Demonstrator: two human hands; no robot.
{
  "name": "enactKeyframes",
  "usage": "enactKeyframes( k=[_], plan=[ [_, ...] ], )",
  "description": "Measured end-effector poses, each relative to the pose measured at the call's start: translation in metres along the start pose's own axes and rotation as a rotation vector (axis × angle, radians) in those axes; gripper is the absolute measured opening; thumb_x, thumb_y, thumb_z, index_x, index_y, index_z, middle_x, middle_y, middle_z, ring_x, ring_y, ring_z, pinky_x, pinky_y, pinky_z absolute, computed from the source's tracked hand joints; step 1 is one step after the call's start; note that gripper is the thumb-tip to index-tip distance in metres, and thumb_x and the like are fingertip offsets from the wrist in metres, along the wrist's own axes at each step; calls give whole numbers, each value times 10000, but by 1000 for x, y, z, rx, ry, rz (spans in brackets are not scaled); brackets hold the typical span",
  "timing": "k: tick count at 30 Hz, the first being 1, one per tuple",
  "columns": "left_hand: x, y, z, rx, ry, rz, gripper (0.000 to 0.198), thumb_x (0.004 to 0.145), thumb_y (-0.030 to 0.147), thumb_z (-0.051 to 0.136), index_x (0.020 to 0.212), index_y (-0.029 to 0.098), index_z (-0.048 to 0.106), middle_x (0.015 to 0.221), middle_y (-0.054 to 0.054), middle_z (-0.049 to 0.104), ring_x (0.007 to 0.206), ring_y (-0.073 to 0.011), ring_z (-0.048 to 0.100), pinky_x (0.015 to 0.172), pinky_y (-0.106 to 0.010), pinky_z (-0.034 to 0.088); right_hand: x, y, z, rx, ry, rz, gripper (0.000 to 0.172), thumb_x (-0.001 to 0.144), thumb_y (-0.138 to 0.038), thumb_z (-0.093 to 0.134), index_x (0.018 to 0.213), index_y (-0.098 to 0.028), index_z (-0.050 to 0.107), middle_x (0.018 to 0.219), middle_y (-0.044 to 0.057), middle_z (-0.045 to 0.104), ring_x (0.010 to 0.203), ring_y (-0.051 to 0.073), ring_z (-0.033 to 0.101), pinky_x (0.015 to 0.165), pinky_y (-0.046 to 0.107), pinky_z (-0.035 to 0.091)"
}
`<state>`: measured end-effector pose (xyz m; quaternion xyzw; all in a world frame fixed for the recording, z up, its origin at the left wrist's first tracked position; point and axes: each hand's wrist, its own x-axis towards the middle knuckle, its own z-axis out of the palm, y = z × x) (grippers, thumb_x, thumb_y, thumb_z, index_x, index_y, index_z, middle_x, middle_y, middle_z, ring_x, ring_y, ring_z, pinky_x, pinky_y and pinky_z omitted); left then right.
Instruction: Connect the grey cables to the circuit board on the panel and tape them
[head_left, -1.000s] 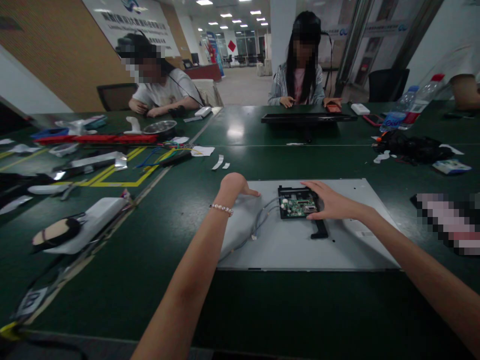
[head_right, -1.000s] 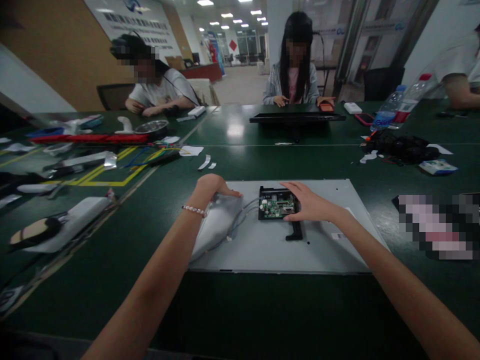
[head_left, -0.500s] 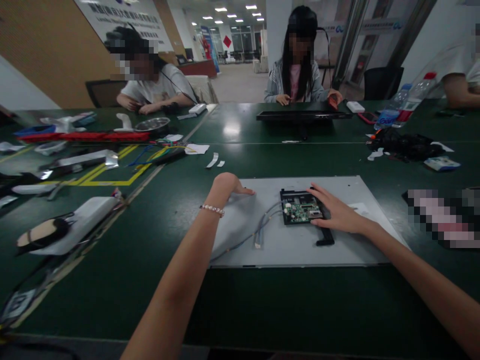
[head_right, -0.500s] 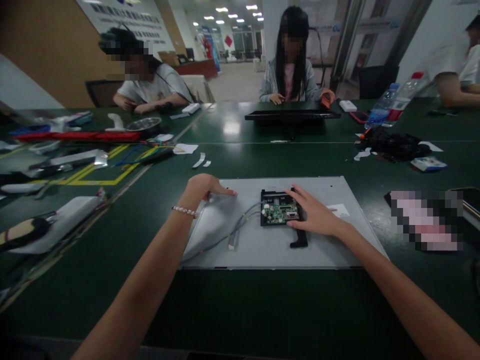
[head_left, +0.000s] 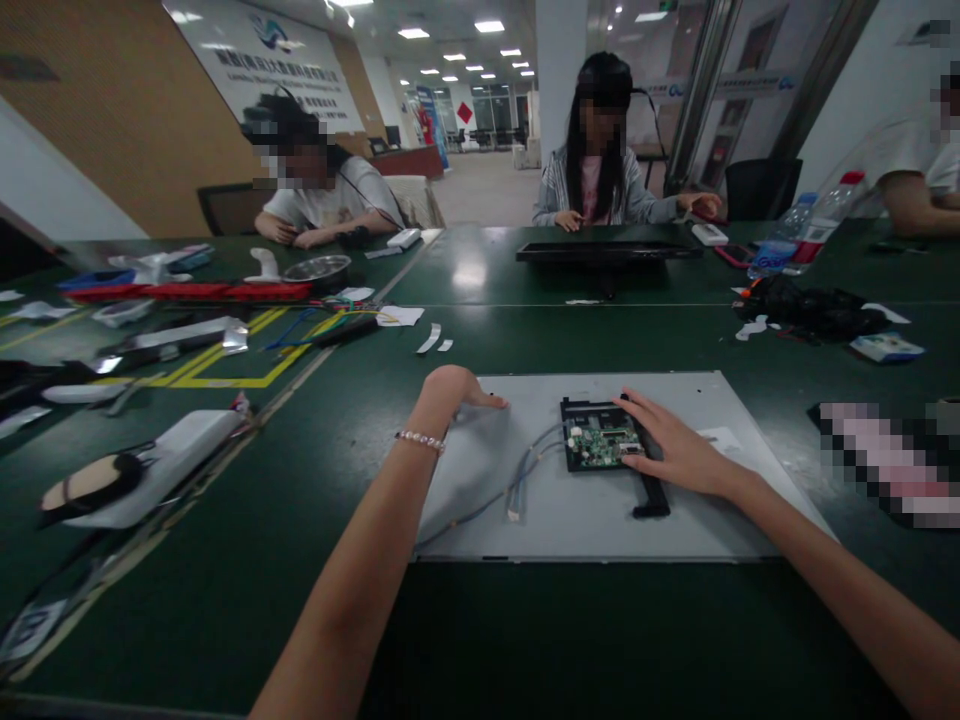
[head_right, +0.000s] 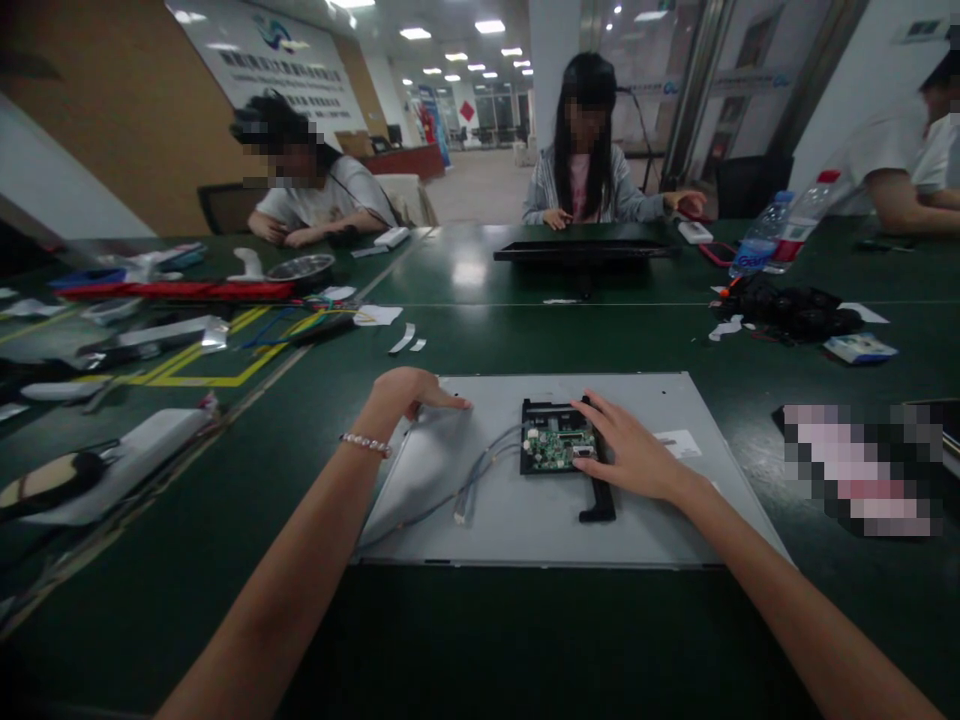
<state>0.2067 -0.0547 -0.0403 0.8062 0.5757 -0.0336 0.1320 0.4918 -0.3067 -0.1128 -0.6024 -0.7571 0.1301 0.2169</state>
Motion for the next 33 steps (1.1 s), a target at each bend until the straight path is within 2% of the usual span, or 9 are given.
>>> enactKeyframes(
  k=[2,4,5,9,11,14,16,20,33],
  plan=[
    [6,-9,-9,49,-284,-168,508,447,634,819,591,159,714,506,-156,619,690,-398,676,743,-492,513,0,-1,0,4,4,0,780,880,-600,511,1533,-366,155,1612,45,184,1415,356,302,1115,585,337],
    [15,-22,-17,36,-318,-157,488,598,625,756,658,142,719,633,-174,673,731,-365,684,746,-449,519,0,-3,-2,18,15,7,765,884,-589,513,1528,-361,169,1602,52,208,1415,348,303,1123,570,332],
    [20,-29,-20,28,-220,-109,468,684,602,705,727,136,726,722,-177,695,774,-349,685,757,-426,520,0,-4,-2,27,21,11,761,883,-584,518,1525,-358,179,1595,58,225,1414,346,304,1127,563,328],
    [39,-58,-10,44,435,20,412,872,396,549,1141,97,636,1144,-208,644,1056,-325,608,914,-417,470,-3,-6,-5,52,31,22,767,865,-581,548,1514,-349,212,1552,80,276,1399,344,323,1130,548,327],
    [47,-69,3,-5,564,93,445,871,308,550,1255,82,560,1289,-205,568,1191,-294,525,1020,-397,403,-4,-5,-5,58,39,16,778,857,-581,560,1513,-350,212,1528,87,293,1390,345,329,1125,551,332],
    [57,-79,20,-41,582,158,486,867,274,553,1322,106,517,1450,-170,449,1344,-262,384,1103,-379,311,-5,-2,-5,68,46,2,789,850,-576,572,1513,-356,203,1504,92,306,1381,347,336,1116,561,337],
    [63,-83,26,-56,534,138,484,878,302,543,1329,126,525,1462,-152,452,1347,-260,392,1087,-370,323,-5,0,-4,73,42,-8,791,850,-570,576,1512,-364,196,1515,91,291,1385,350,327,1117,567,333],
    [69,-83,28,-102,456,38,414,910,327,497,1263,145,614,1241,-133,651,1134,-249,590,953,-308,421,-5,-1,-5,64,31,-7,773,863,-569,562,1511,-383,183,1568,67,220,1418,350,273,1137,572,299],
    [64,-87,28,-94,592,68,371,862,184,453,1092,146,740,1119,-122,711,1044,-258,642,958,-336,447,-5,-1,-5,28,10,0,754,872,-586,541,1511,-395,190,1586,42,225,1422,339,283,1133,564,315]
  ],
)
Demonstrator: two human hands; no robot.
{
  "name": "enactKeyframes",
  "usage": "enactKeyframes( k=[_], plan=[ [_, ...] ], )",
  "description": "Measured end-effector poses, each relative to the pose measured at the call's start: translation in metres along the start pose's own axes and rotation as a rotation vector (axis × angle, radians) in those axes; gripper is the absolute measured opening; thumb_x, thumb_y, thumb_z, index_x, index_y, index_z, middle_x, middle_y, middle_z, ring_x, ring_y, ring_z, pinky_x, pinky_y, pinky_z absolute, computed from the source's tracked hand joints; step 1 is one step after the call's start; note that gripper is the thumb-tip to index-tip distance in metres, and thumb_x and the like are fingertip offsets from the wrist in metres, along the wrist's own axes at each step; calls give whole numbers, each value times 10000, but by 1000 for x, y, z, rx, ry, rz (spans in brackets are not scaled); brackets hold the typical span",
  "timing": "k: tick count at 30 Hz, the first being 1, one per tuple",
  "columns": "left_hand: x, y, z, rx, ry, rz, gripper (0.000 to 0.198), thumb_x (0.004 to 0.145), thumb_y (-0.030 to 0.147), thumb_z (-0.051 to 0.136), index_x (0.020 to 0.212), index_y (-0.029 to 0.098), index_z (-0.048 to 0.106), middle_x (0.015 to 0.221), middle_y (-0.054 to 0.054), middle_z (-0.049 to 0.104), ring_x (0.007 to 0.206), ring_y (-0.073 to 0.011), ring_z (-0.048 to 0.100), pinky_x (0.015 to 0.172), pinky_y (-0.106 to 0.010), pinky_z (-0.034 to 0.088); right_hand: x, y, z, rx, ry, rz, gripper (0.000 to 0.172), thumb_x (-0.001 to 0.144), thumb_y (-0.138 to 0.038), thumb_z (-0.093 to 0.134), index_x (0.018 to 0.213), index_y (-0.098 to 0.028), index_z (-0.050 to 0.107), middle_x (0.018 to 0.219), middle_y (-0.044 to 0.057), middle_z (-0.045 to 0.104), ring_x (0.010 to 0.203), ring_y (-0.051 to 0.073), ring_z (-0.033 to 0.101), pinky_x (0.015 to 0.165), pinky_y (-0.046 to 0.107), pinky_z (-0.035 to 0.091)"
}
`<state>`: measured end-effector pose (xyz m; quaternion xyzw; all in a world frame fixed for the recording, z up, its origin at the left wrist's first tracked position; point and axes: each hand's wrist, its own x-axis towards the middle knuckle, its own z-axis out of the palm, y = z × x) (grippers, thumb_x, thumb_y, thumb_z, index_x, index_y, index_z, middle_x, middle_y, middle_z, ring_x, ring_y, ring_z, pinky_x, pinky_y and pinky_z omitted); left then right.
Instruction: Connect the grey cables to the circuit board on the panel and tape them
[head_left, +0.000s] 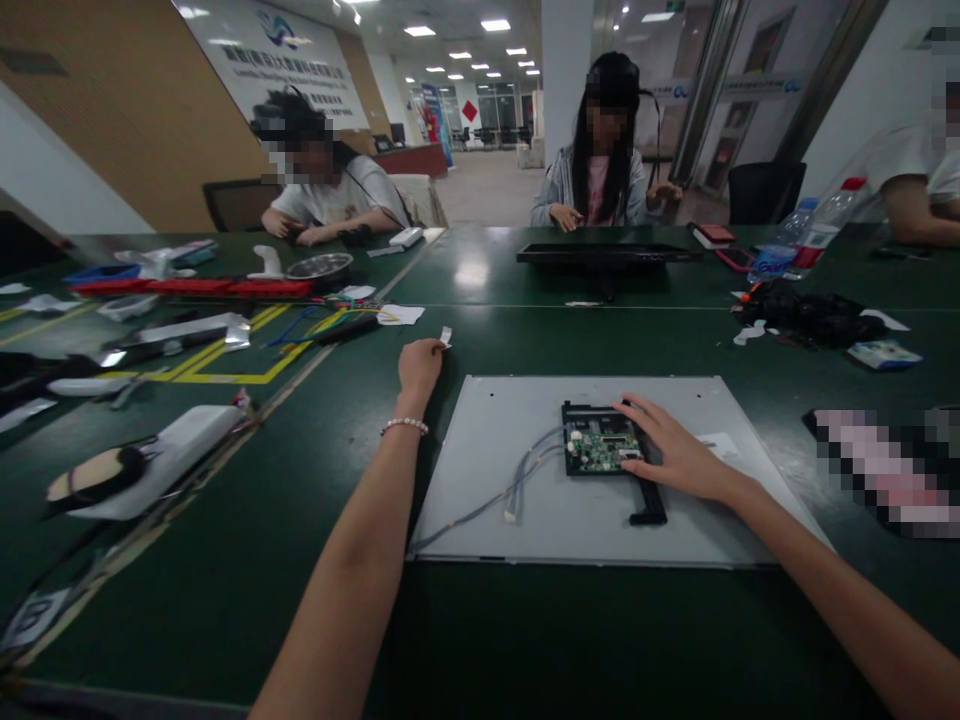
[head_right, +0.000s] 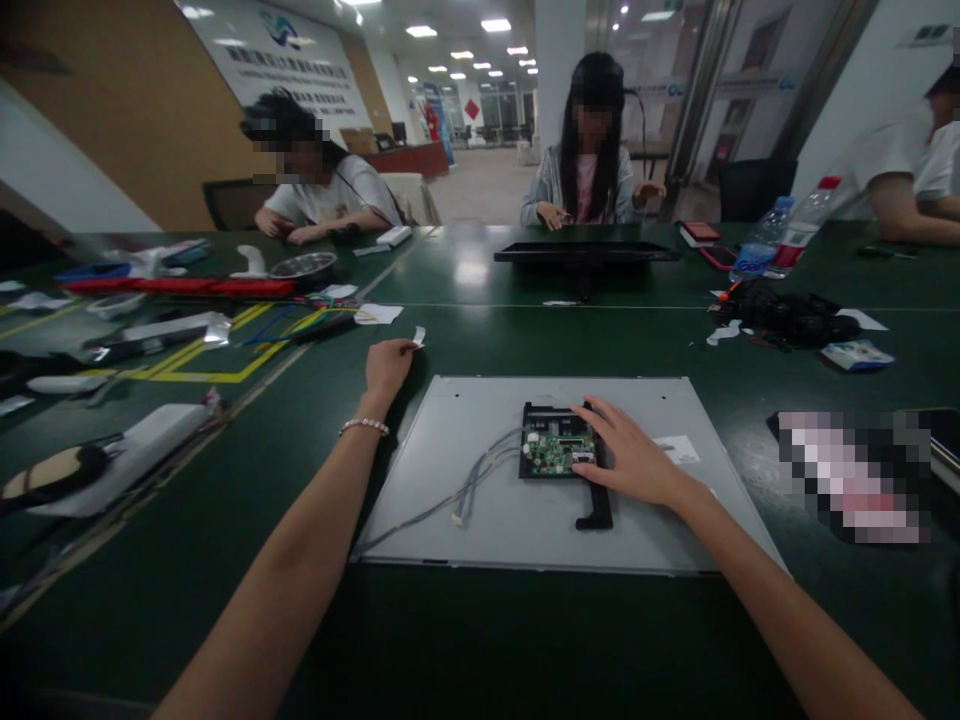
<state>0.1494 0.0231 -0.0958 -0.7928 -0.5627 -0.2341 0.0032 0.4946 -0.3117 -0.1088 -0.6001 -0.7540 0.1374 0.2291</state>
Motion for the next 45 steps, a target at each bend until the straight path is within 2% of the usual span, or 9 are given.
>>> enactKeyframes(
  k=[4,8,14,18,23,27,34,41,45],
  plan=[
    [6,1,-8,-45,27,-1,353,844,170,470,1052,120,750,1072,-120,726,986,-246,663,915,-309,466,1,0,0,4,13,-19,748,873,-578,542,1510,-390,201,1579,48,244,1425,341,278,1137,560,307],
    [23,14,-37,-133,142,-7,305,807,180,524,985,122,765,965,-95,748,916,-220,677,878,-276,482,1,1,0,-3,13,-19,722,879,-590,527,1501,-377,229,1580,56,240,1423,322,289,1141,539,307],
    [19,72,-78,-456,197,89,237,775,205,596,917,129,769,900,-60,752,849,-182,692,820,-256,520,1,4,1,1,14,-15,735,872,-607,530,1501,-360,241,1582,64,238,1418,319,298,1135,541,313],
    [-25,107,-70,-717,-51,46,246,746,262,668,931,126,755,948,-70,754,895,-206,695,831,-296,536,2,6,2,6,13,-13,749,867,-610,533,1502,-341,241,1574,80,247,1406,325,318,1124,543,328],
    [-88,113,-47,-781,-273,23,258,745,352,675,881,148,756,902,-85,756,858,-227,704,780,-308,548,2,5,2,23,26,-14,764,864,-605,542,1507,-343,223,1550,87,277,1400,318,326,1129,533,325],
    [-111,103,-37,-726,-268,23,209,771,329,643,849,166,748,855,-67,753,836,-224,706,771,-309,554,1,4,1,42,39,-16,778,856,-592,562,1508,-341,220,1541,87,287,1398,315,328,1137,522,316],
    [-122,92,-25,-681,-255,128,193,797,270,602,898,173,734,909,-47,750,863,-203,704,870,-350,547,0,4,1,29,43,-18,796,865,-568,562,1523,-326,185,1556,91,275,1409,313,311,1145,515,302],
    [-133,100,-31,-554,-229,216,195,811,186,591,949,185,728,927,-34,747,833,-187,696,813,-309,542,-1,4,2,14,40,-15,796,869,-564,557,1528,-336,172,1571,86,261,1416,319,303,1139,525,311],
    [-134,103,-35,-427,-191,295,231,808,140,573,984,182,717,1001,-48,740,924,-205,686,889,-331,519,-1,4,1,13,44,-18,796,874,-564,555,1528,-333,165,1574,89,251,1421,313,293,1144,527,303]
  ],
)
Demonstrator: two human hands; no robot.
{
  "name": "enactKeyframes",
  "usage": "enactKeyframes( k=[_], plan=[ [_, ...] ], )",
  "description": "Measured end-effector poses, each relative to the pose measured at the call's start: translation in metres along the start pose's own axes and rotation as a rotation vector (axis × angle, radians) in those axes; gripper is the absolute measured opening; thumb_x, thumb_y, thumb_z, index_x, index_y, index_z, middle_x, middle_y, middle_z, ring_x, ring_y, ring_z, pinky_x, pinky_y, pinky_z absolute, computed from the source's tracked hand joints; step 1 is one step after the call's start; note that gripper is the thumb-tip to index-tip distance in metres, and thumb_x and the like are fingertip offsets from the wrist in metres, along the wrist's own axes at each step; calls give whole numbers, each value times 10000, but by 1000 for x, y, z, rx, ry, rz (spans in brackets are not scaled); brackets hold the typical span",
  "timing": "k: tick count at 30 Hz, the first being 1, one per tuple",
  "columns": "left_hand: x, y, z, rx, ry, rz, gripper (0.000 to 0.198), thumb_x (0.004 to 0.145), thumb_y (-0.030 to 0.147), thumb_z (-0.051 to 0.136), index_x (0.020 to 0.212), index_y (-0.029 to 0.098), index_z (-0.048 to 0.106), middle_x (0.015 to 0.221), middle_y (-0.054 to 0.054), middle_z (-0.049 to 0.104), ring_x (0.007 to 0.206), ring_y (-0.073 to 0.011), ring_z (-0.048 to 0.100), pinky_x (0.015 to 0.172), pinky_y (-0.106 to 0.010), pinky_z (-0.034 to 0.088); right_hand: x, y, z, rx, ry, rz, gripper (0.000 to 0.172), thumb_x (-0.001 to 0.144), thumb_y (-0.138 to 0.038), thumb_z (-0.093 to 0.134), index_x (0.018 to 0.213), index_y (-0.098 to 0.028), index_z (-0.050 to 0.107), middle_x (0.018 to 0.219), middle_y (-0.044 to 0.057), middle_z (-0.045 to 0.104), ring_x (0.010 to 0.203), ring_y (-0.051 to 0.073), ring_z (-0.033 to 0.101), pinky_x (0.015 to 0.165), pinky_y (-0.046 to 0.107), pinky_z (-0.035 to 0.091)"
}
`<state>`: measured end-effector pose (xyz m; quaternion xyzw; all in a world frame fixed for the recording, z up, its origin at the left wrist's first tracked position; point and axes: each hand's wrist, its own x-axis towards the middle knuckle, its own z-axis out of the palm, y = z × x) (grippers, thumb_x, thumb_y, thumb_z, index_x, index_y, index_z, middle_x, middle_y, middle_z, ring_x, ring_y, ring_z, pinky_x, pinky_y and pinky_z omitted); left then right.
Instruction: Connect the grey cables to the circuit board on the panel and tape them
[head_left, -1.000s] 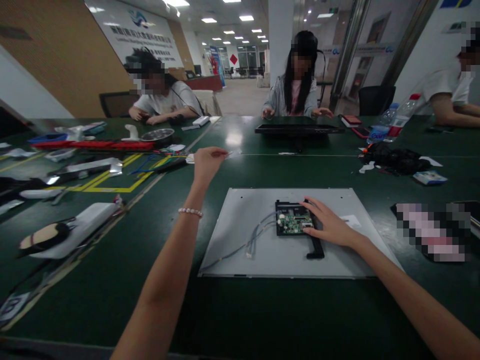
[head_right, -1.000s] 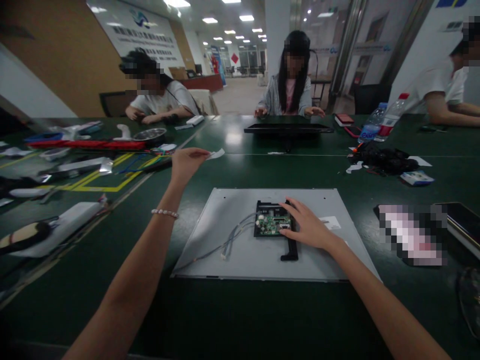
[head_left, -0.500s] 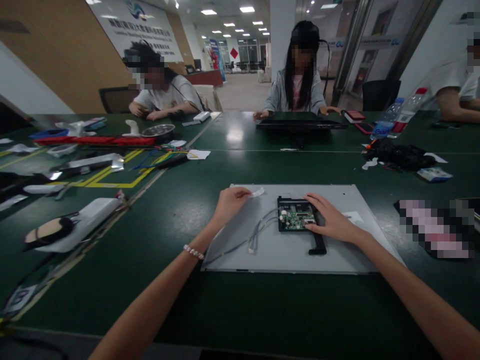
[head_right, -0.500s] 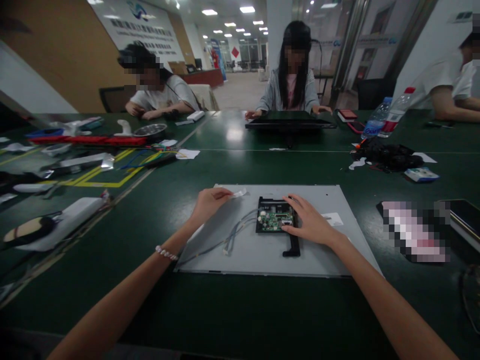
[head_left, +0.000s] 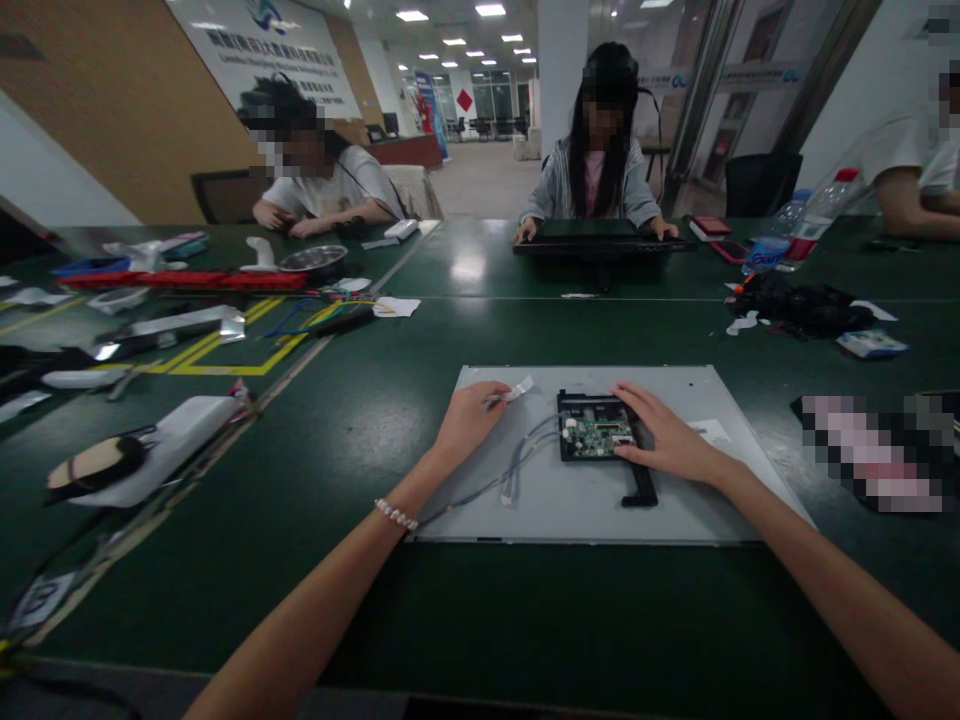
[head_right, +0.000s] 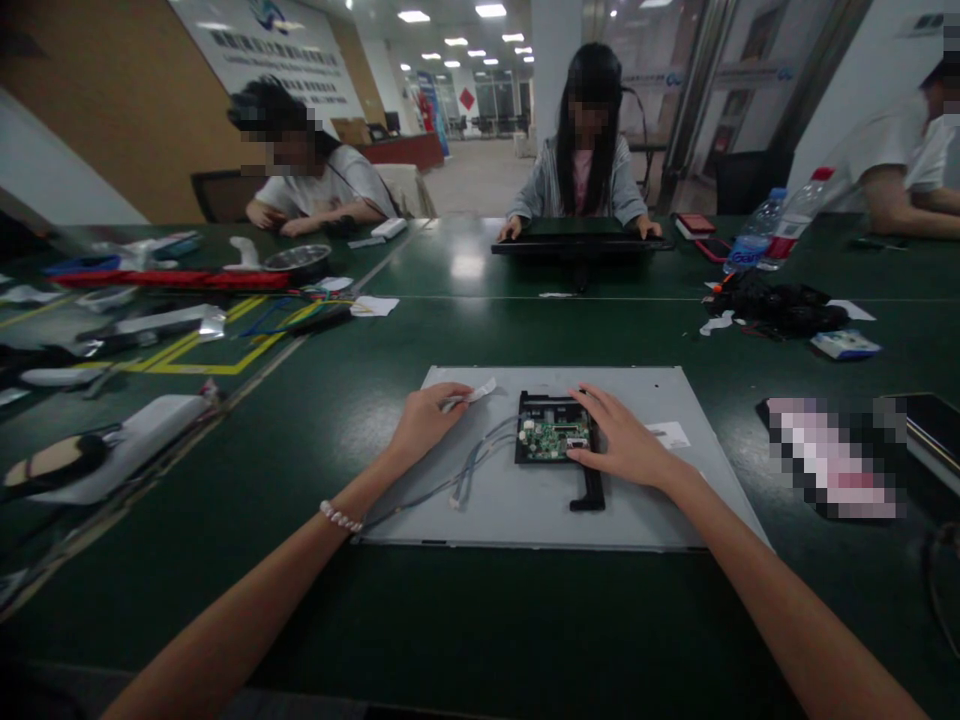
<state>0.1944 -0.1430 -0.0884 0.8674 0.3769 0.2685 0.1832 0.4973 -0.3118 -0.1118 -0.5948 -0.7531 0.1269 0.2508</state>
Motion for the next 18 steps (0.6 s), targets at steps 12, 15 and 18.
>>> enactKeyframes(
  k=[12,15,18],
  plan=[
    [2,-7,-3,117,44,92,192,840,138,539,894,178,719,932,-57,742,903,-227,683,883,-362,500,-1,-3,-3,-2,64,-45,799,883,-505,568,1535,-329,140,1579,84,245,1434,311,266,1149,538,299],
    [-1,10,-5,15,93,84,176,852,162,547,889,190,717,940,-44,742,913,-211,680,907,-365,496,0,-7,-6,6,159,-58,727,903,-444,549,1525,-326,192,1553,82,300,1419,302,300,1148,540,302],
    [-10,37,-9,-140,118,44,150,858,196,571,884,204,718,932,-27,743,895,-190,682,900,-350,506,1,-23,-7,40,260,-72,646,916,-377,540,1499,-330,265,1511,71,371,1385,277,361,1136,538,328]
  ],
)
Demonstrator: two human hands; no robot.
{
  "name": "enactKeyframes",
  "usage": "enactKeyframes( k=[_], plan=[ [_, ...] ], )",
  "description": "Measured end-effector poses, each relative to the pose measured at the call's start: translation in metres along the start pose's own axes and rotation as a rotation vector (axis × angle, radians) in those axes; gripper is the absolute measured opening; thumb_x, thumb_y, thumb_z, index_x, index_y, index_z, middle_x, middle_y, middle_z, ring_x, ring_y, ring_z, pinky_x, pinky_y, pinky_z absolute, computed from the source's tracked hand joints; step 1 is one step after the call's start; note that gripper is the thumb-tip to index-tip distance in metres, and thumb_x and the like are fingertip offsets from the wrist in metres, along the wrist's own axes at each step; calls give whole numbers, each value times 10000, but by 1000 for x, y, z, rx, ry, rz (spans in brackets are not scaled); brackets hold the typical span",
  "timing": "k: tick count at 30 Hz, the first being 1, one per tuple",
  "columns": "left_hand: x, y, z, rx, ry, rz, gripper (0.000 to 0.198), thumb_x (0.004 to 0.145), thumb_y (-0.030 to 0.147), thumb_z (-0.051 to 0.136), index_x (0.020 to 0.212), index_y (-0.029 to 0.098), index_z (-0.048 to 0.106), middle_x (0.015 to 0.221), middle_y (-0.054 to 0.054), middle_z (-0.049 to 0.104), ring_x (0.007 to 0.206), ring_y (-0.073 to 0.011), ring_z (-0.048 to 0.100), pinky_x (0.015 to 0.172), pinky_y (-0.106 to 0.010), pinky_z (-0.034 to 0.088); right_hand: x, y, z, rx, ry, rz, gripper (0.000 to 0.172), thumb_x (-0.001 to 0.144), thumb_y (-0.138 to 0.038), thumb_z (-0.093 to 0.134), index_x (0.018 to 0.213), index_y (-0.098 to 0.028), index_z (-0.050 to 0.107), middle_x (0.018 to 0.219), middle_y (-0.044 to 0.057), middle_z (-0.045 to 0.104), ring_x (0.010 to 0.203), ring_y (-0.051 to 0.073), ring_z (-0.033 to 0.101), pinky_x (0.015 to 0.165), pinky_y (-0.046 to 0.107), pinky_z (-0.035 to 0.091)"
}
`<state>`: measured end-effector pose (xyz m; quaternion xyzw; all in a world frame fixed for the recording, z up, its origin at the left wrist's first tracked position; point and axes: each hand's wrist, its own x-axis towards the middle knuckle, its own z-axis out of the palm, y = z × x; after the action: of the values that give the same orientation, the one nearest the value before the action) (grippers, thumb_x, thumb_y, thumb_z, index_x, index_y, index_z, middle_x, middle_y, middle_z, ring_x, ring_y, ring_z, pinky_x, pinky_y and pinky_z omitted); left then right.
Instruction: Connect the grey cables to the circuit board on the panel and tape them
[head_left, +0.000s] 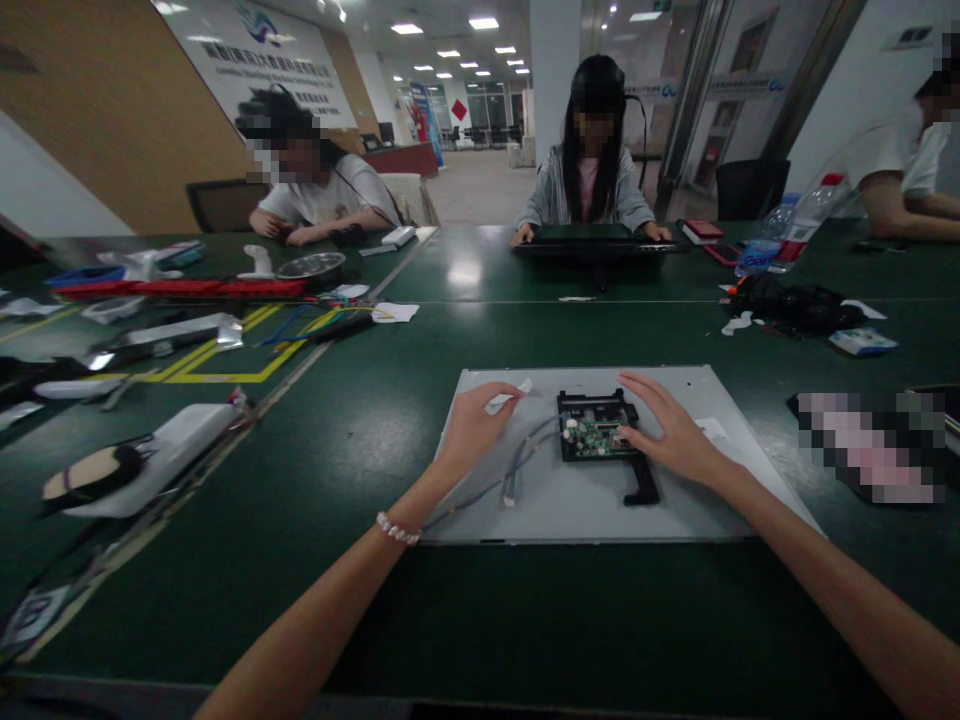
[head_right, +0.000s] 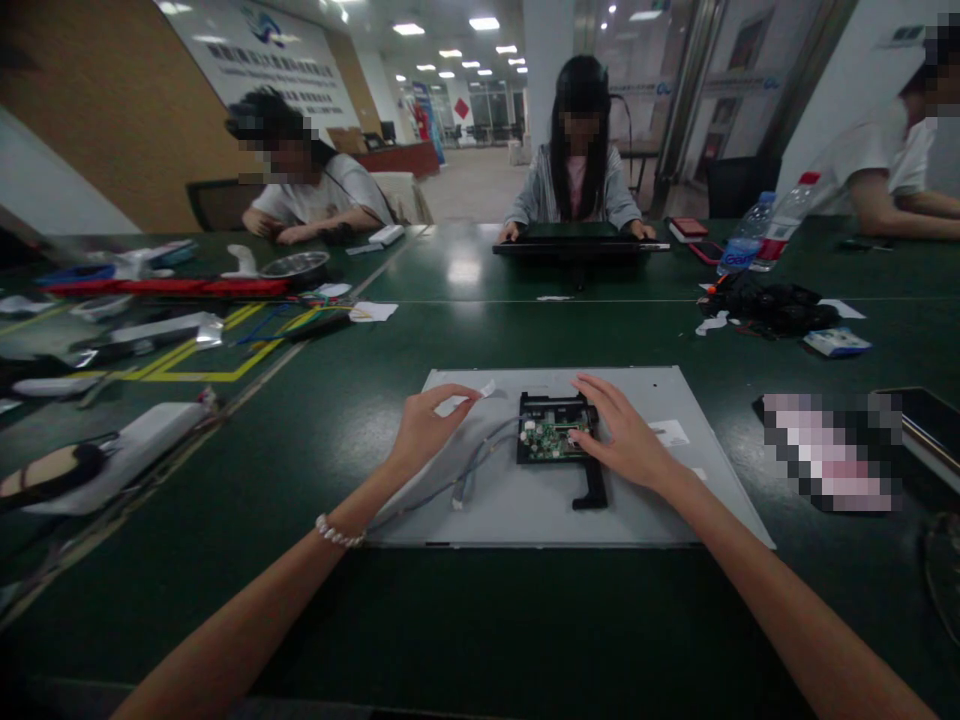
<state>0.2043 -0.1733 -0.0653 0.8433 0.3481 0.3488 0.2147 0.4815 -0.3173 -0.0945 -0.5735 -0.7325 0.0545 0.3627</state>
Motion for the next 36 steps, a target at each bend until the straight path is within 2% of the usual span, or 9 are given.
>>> enactKeyframes(
  k=[3,6,11,14,18,22,29,34,36],
  plan=[
    [-9,27,0,-142,-50,-25,117,843,206,608,874,205,721,925,-19,743,891,-180,684,893,-335,510,1,-24,5,43,13,-48,559,916,-326,555,1442,-330,368,1476,58,422,1344,254,419,1107,522,379],
    [-15,42,3,-267,-127,-31,96,823,197,634,853,197,725,904,-21,743,879,-173,684,896,-329,507,0,-44,11,69,-28,-137,481,909,-286,575,1377,-307,464,1431,65,481,1300,242,475,1070,496,430],
    [-20,46,11,-480,-190,-76,77,802,198,652,821,171,721,845,-39,738,814,-159,683,817,-301,533,-3,-54,21,119,23,-160,430,895,-254,599,1321,-252,535,1352,91,564,1234,234,542,1030,476,473],
    [-23,47,16,-525,-203,-86,74,797,217,670,825,170,720,854,-42,738,814,-155,680,806,-297,536,-3,-56,22,163,51,-140,338,897,-264,611,1234,-242,598,1248,81,642,1149,218,605,988,453,508],
    [-27,51,20,-512,-215,-69,81,803,230,665,837,180,719,866,-40,740,833,-163,681,821,-315,534,-3,-58,20,199,43,-86,176,929,-256,562,1063,-261,677,1048,35,730,966,193,686,880,409,563],
    [-29,53,21,-492,-214,-52,87,812,239,644,843,184,703,869,-40,737,835,-169,678,825,-336,541,-2,-58,20,201,70,-27,167,935,-255,541,984,-259,700,980,25,745,895,191,699,826,389,573],
    [-31,51,22,-301,-211,92,68,811,162,603,843,186,659,869,-23,708,830,-149,657,833,-316,529,-3,-57,19,145,96,-39,178,943,-243,525,1001,-246,693,976,38,740,893,188,693,813,369,570],
    [-31,51,21,-189,-201,205,303,797,180,640,1099,189,628,1078,-67,670,1016,-189,617,920,-375,504,-6,-52,20,77,56,-128,197,968,-224,492,1053,-210,669,1036,66,723,966,192,677,869,380,559],
    [-31,50,21,-142,-210,261,286,816,215,653,1101,195,645,1114,-72,662,1053,-198,603,945,-395,486,-7,-53,20,64,31,-157,196,970,-209,487,1059,-194,661,1046,76,717,978,190,672,880,376,555]
  ],
)
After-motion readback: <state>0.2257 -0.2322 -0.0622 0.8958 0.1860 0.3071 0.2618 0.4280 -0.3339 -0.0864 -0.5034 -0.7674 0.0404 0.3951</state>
